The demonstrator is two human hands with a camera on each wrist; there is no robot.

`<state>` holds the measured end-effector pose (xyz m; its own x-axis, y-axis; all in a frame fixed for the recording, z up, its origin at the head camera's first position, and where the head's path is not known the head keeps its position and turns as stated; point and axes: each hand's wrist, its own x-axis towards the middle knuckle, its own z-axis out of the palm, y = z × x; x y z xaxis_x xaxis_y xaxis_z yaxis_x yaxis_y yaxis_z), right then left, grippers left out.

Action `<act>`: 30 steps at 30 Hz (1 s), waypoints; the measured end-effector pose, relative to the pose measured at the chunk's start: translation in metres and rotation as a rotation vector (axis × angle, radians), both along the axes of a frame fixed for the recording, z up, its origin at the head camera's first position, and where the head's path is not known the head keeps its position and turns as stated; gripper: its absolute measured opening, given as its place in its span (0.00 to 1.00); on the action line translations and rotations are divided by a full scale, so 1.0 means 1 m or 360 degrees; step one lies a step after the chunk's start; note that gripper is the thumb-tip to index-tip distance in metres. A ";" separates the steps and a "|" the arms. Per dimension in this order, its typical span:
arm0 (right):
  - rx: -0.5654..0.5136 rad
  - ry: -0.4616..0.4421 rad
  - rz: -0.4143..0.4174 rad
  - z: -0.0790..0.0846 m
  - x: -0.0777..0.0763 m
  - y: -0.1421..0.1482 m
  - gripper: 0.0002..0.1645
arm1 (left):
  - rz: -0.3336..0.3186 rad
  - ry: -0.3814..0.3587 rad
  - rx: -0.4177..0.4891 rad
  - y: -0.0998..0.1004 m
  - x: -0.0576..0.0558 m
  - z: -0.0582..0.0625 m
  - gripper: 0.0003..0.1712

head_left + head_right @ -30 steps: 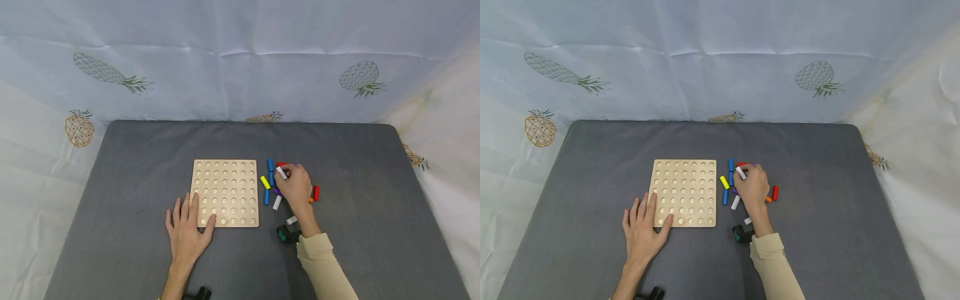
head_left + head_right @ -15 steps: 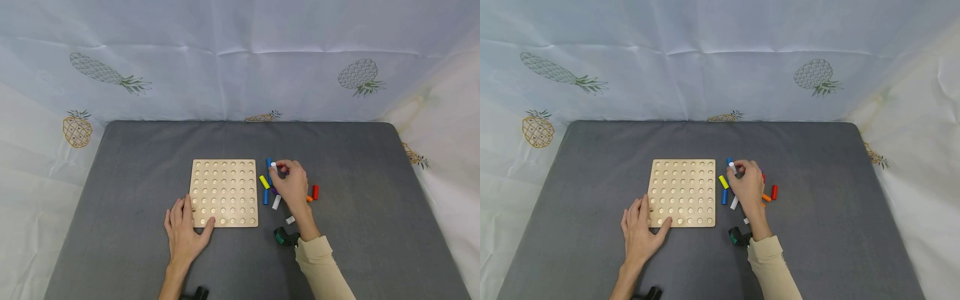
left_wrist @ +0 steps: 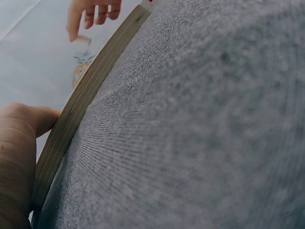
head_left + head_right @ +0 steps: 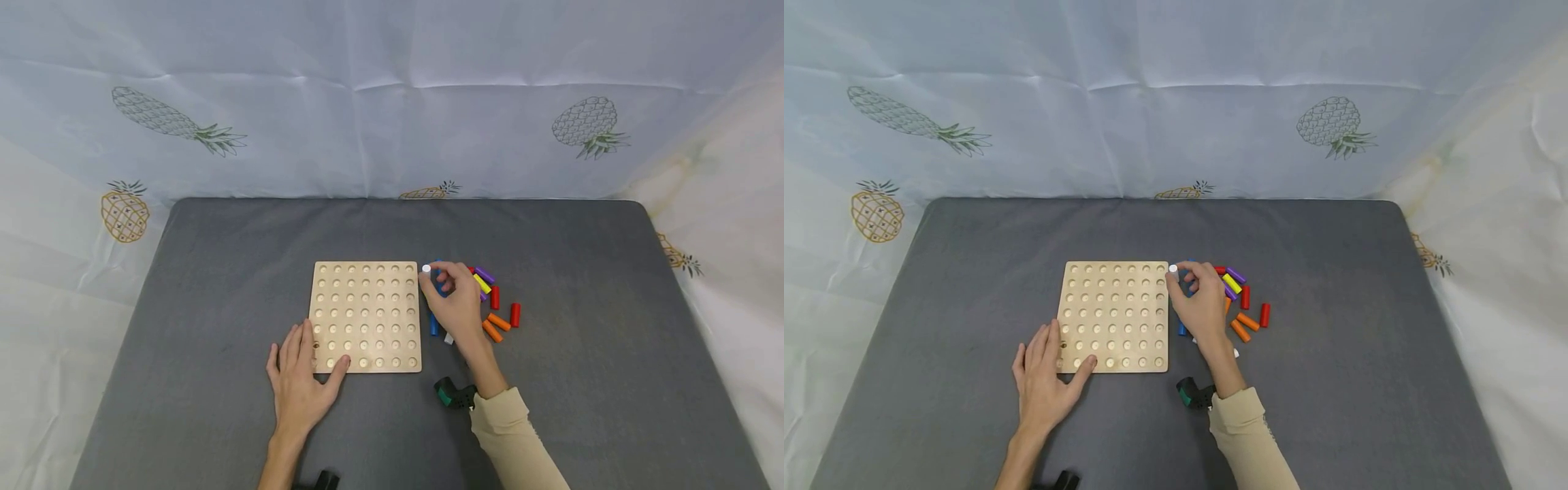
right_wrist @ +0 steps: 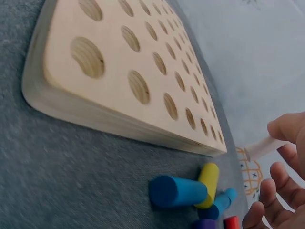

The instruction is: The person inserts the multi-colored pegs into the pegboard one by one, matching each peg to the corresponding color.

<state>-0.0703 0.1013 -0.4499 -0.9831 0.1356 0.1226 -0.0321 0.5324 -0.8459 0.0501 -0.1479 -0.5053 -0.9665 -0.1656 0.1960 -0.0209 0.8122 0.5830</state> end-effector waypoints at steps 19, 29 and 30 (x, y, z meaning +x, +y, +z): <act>-0.0197 0.0099 0.0146 -0.013 -0.007 -0.029 0.14 | 0.0003 -0.0017 0.0062 -0.001 -0.001 0.000 0.55; -0.0265 0.0158 0.0188 -0.022 -0.014 -0.043 0.12 | 0.0013 0.0049 0.0036 -0.001 -0.002 0.002 0.50; -0.0280 0.0167 0.0189 -0.023 -0.015 -0.045 0.12 | 0.0012 0.0058 0.0036 -0.001 -0.002 0.002 0.50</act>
